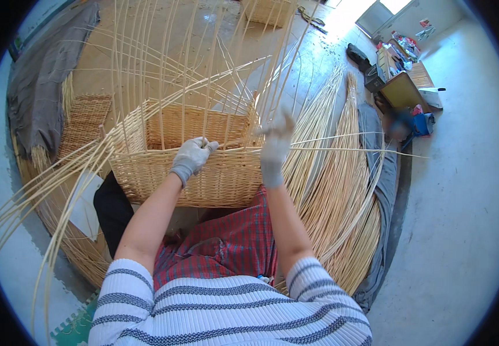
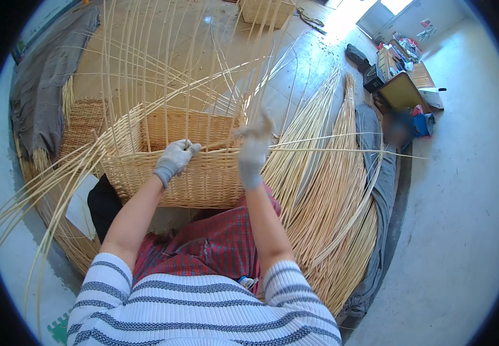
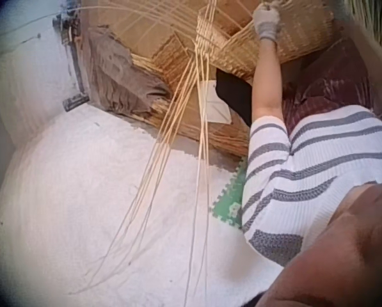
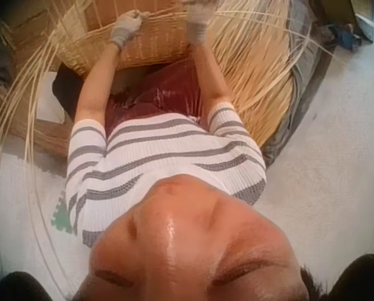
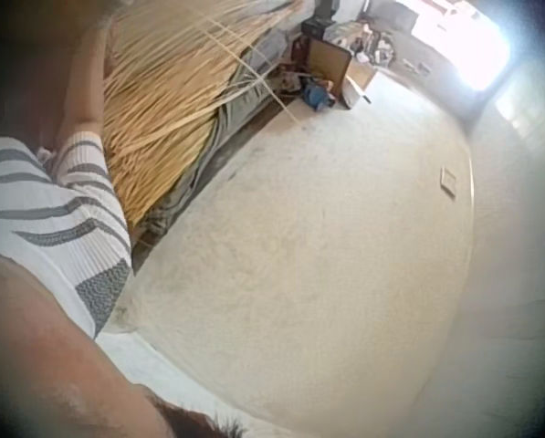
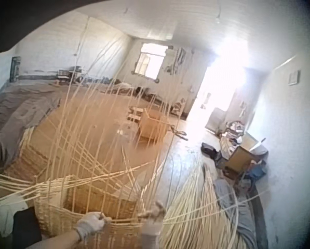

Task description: Weaving a large bamboo basket and measuring its dimensions with a tape.

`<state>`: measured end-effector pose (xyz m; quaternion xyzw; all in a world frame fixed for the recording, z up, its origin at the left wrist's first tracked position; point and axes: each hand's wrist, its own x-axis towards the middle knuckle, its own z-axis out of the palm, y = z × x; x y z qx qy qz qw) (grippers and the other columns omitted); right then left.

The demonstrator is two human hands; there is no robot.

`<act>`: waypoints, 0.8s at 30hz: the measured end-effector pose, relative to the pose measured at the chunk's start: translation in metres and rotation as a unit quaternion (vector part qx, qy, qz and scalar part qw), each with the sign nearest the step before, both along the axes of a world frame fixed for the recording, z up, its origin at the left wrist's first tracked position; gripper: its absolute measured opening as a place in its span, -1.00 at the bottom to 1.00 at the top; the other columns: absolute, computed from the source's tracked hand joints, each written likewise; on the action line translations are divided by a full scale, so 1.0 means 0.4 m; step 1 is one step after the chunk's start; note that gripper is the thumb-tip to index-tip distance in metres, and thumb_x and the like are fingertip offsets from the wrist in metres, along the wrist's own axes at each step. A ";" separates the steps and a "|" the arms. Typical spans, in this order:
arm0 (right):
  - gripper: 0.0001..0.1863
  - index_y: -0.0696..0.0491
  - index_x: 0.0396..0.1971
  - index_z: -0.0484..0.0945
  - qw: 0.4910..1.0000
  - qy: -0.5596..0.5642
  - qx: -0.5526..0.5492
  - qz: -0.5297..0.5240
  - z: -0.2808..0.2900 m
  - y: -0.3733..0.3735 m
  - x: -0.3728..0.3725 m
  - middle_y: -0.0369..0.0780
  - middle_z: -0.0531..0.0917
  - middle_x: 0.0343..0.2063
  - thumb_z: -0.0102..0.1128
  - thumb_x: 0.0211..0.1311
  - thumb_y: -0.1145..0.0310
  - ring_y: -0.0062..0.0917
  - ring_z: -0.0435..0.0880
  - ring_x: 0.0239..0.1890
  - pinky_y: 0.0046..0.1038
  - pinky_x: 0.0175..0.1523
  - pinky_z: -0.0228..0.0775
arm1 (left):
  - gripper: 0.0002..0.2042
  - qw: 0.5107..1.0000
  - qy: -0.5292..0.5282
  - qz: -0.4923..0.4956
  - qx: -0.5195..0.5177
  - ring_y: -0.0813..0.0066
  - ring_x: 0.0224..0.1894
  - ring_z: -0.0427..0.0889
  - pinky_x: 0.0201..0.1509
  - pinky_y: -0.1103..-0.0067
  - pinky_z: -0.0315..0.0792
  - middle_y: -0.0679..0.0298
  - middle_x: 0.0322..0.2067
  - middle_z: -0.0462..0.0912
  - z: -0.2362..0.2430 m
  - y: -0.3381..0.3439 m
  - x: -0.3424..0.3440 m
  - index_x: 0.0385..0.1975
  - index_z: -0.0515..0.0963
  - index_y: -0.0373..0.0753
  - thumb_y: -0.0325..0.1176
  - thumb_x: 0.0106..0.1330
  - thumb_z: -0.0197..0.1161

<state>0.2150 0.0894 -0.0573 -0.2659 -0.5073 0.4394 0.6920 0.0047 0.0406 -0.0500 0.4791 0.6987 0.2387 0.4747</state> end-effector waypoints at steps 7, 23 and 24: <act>-0.74 0.08 -0.04 0.31 0.980 -0.151 -0.088 -0.099 -0.036 -0.148 0.034 -0.23 0.63 -0.46 -0.16 0.55 0.19 -0.44 0.71 -0.32 -0.46 -0.23 0.52 | -0.60 0.949 0.205 0.065 0.230 0.25 -0.32 0.70 -0.21 0.44 0.53 0.08 -0.36 0.65 0.039 0.081 0.031 -0.21 0.50 -0.26 0.00 0.29 0.32; -0.50 -0.07 0.23 0.26 0.914 -0.400 -0.002 -0.062 0.114 0.177 0.162 -0.18 0.66 -0.33 0.08 0.31 0.55 -0.49 0.65 -0.31 -0.29 -0.11 0.56 | -0.69 0.999 -0.025 -0.002 0.031 0.20 -0.43 0.68 -0.31 0.33 0.48 0.04 -0.51 0.63 -0.006 0.038 0.281 -0.36 0.56 -0.24 -0.09 0.42 0.14; -0.50 -0.07 0.23 0.26 0.916 -0.397 0.001 -0.059 0.119 0.215 0.170 -0.18 0.66 -0.33 0.08 0.31 0.55 -0.49 0.65 -0.31 -0.29 -0.11 0.56 | -0.69 0.999 -0.022 0.002 0.033 0.20 -0.43 0.68 -0.31 0.33 0.48 0.04 -0.51 0.63 -0.012 0.038 0.268 -0.36 0.56 -0.24 -0.09 0.42 0.14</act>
